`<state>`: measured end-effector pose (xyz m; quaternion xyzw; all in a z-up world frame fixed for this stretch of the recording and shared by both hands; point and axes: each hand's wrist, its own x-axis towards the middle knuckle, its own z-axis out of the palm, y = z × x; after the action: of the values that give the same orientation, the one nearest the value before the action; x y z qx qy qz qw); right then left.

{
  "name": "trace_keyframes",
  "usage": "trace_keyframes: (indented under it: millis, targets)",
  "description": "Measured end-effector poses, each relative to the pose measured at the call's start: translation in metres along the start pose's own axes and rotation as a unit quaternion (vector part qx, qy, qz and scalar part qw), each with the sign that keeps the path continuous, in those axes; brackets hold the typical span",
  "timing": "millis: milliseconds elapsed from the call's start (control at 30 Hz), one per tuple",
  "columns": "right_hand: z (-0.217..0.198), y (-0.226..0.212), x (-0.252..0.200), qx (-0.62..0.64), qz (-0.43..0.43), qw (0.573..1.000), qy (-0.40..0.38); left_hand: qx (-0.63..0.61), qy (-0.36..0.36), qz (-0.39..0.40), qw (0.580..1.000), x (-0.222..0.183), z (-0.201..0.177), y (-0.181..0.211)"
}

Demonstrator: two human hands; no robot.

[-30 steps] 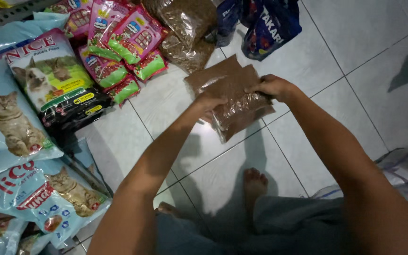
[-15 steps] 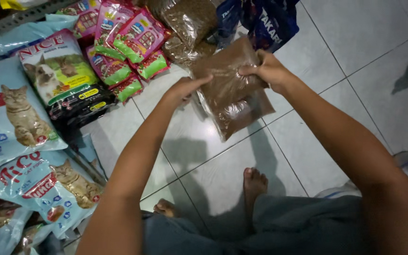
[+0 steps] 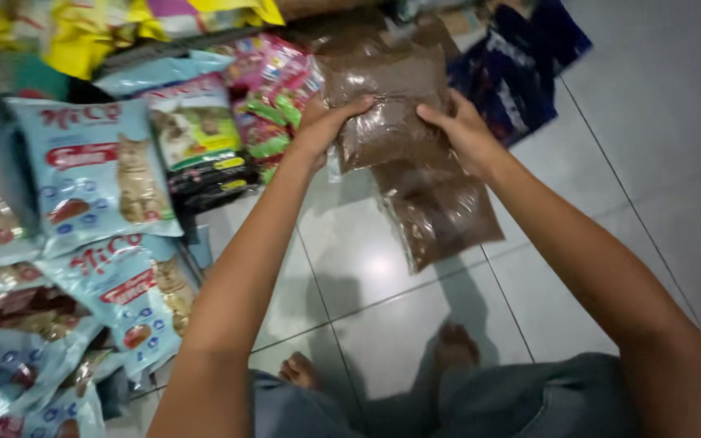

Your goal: The person organizes several bags of pet food and supplies on shelves in a store, moving items from the floor to the shelves and arranging them in rows.

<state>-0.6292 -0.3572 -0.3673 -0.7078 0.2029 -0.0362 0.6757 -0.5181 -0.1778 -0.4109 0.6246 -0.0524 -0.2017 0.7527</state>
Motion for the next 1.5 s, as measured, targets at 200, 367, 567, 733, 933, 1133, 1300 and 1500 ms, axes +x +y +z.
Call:
trace_keyframes:
  millis: [200,367,567,733,933,1133,1300,1500]
  targets:
    - [0.012,-0.013,0.030,-0.411,-0.461,0.786,0.002,0.079,0.134,-0.033,0.987,-0.009,-0.024,0.085]
    - [0.079,-0.048,0.061,-0.543,-0.586,0.592,0.106,0.007,0.193,-0.057,0.980,0.009,-0.039,0.157]
    - [0.106,-0.143,0.113,-0.473,-0.651,0.545,0.236,-0.033,0.162,-0.042,0.985,0.004,-0.015,0.292]
    - [0.095,-0.249,0.119,-0.446,-0.701,0.471,0.296,-0.076,0.097,-0.044,0.991,0.011,-0.006,0.372]
    - [0.068,-0.323,0.169,-0.439,-0.642,0.565,0.274,-0.154,-0.080,-0.021,0.984,0.026,-0.014,0.459]
    - [0.094,-0.463,0.253,-0.485,-0.651,0.465,0.353,0.101,-0.021,0.175,0.979,0.196,-0.066,0.512]
    - [0.126,-0.569,0.345,-0.454,-0.710,0.405,0.354,0.403,0.134,0.393,0.816,0.292,-0.114,0.570]
    - [0.184,-0.626,0.506,-0.549,-0.628,0.385,0.395,0.640,0.358,0.378,0.565,0.443,-0.143,0.587]
